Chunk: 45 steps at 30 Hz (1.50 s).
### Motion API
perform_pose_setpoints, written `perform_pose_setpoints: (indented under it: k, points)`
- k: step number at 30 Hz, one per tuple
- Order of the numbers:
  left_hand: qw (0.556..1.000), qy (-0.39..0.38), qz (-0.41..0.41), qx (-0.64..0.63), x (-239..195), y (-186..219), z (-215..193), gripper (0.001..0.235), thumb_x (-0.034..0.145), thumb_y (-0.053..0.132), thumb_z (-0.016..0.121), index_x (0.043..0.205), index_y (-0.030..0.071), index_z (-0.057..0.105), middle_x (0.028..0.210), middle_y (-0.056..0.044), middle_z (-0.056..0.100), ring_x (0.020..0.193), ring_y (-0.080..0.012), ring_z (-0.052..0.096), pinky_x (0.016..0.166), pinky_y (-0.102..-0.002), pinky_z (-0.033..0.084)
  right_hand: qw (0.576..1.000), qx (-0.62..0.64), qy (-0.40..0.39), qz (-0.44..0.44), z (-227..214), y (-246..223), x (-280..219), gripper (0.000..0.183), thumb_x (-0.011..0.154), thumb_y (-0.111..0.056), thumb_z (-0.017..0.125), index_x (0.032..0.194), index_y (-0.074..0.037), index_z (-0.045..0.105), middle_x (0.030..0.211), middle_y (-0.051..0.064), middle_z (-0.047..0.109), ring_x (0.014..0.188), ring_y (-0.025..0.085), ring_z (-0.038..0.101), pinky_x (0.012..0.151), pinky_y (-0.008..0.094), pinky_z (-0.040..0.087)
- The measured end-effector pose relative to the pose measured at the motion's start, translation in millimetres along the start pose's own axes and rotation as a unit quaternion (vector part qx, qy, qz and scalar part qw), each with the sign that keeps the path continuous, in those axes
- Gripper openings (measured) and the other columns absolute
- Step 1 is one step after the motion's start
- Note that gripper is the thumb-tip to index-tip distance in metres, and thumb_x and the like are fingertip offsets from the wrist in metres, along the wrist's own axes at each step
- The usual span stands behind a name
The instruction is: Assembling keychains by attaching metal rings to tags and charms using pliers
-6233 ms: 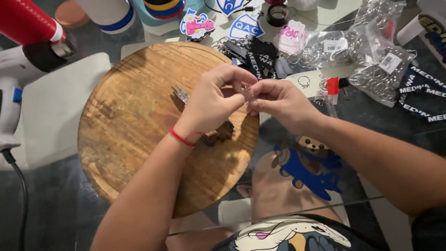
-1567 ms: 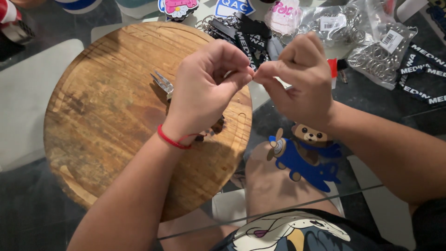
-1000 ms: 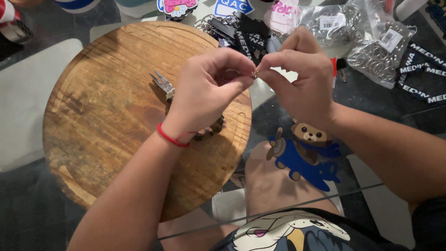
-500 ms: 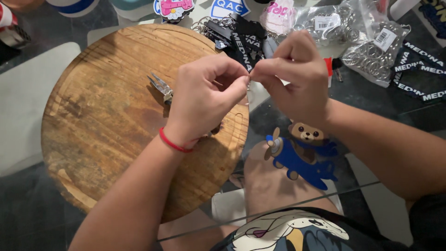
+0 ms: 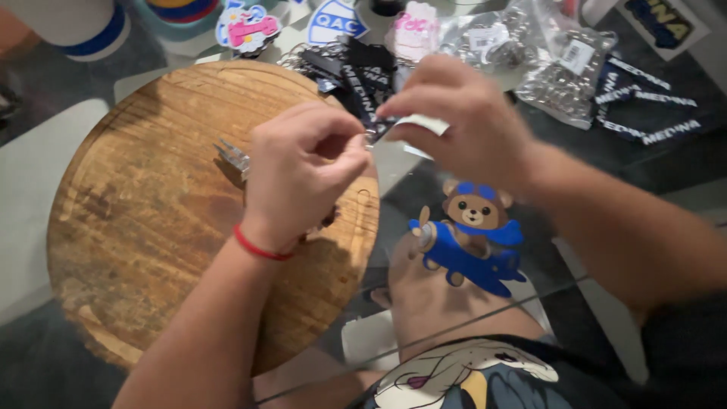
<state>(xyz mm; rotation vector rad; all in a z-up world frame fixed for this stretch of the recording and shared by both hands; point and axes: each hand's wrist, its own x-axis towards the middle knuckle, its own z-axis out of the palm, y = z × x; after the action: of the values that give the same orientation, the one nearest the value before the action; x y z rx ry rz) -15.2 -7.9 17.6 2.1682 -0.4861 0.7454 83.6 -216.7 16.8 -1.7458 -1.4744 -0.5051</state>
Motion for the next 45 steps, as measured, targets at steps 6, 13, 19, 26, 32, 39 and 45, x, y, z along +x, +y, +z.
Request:
perform_pose_setpoints:
  k: [6, 13, 19, 26, 32, 39, 45]
  points:
    - [1.0, -0.005, -0.004, -0.002, 4, 4, -4, 0.01, 0.083, -0.005, 0.067, 0.082, 0.003, 0.073, 0.079, -0.007, 0.07, 0.071, -0.0164, 0.062, 0.067, -0.028, 0.049, 0.956, -0.202, -0.079, 0.197, -112, 28, -89, 0.007, 0.102, 0.008, 0.081, 0.107, 0.006, 0.077, 0.102, 0.017, 0.073, 0.085, 0.025, 0.064, 0.076, 0.035, 0.049]
    - [0.998, -0.017, -0.053, 0.009, 0, 2, 0, 0.007, 0.084, -0.003, 0.067, 0.083, 0.003, 0.071, 0.078, -0.007, 0.066, 0.07, -0.0139, 0.06, 0.06, -0.024, 0.05, 0.88, -0.377, -0.069, 0.279, -147, 96, -211, 0.032, 0.098, -0.002, 0.068, 0.129, 0.003, 0.075, 0.129, 0.019, 0.072, 0.114, 0.038, 0.062, 0.098, 0.043, 0.048]
    - [1.0, -0.017, -0.019, 0.015, -2, 4, -4, 0.009, 0.086, -0.005, 0.067, 0.083, 0.002, 0.07, 0.079, -0.007, 0.067, 0.073, -0.0159, 0.06, 0.065, -0.028, 0.047, 0.856, -0.414, -0.107, 0.291, -138, 101, -205, 0.025, 0.098, -0.008, 0.064, 0.116, -0.016, 0.079, 0.118, 0.006, 0.072, 0.102, 0.033, 0.063, 0.078, 0.044, 0.051]
    - [1.0, -0.015, -0.02, 0.009, -2, 0, -3, 0.01, 0.084, -0.004, 0.067, 0.079, 0.005, 0.067, 0.076, -0.004, 0.065, 0.071, -0.0139, 0.058, 0.065, -0.027, 0.046, 0.937, -0.218, -0.064, 0.264, -151, 95, -209, 0.047, 0.091, 0.016, 0.055, 0.137, 0.01, 0.064, 0.141, 0.029, 0.06, 0.131, 0.041, 0.055, 0.113, 0.046, 0.038]
    - [1.0, -0.006, -0.01, -0.003, -1, -3, -3, 0.01, 0.082, -0.003, 0.064, 0.08, 0.005, 0.07, 0.078, -0.005, 0.067, 0.071, -0.0152, 0.059, 0.061, -0.027, 0.045, 0.915, -0.243, -0.104, 0.306, -143, 93, -205, 0.025, 0.1, 0.011, 0.058, 0.118, 0.002, 0.073, 0.136, 0.022, 0.063, 0.124, 0.034, 0.059, 0.103, 0.043, 0.046]
    - [1.0, -0.013, -0.008, 0.001, -1, -3, -4, 0.009, 0.083, -0.003, 0.065, 0.08, 0.004, 0.069, 0.081, -0.005, 0.068, 0.073, -0.0155, 0.06, 0.063, -0.027, 0.046, 0.915, -0.224, -0.138, 0.306, -154, 92, -205, 0.032, 0.091, 0.016, 0.056, 0.112, 0.0, 0.072, 0.138, 0.023, 0.063, 0.131, 0.035, 0.054, 0.108, 0.045, 0.041]
    - [1.0, -0.013, -0.012, 0.012, -1, -3, -3, 0.01, 0.086, -0.003, 0.068, 0.08, 0.005, 0.068, 0.077, -0.004, 0.066, 0.07, -0.0144, 0.058, 0.063, -0.027, 0.045, 0.907, -0.15, -0.149, 0.364, -160, 93, -210, 0.03, 0.088, 0.006, 0.059, 0.113, -0.01, 0.064, 0.13, 0.015, 0.051, 0.133, 0.028, 0.044, 0.117, 0.041, 0.027]
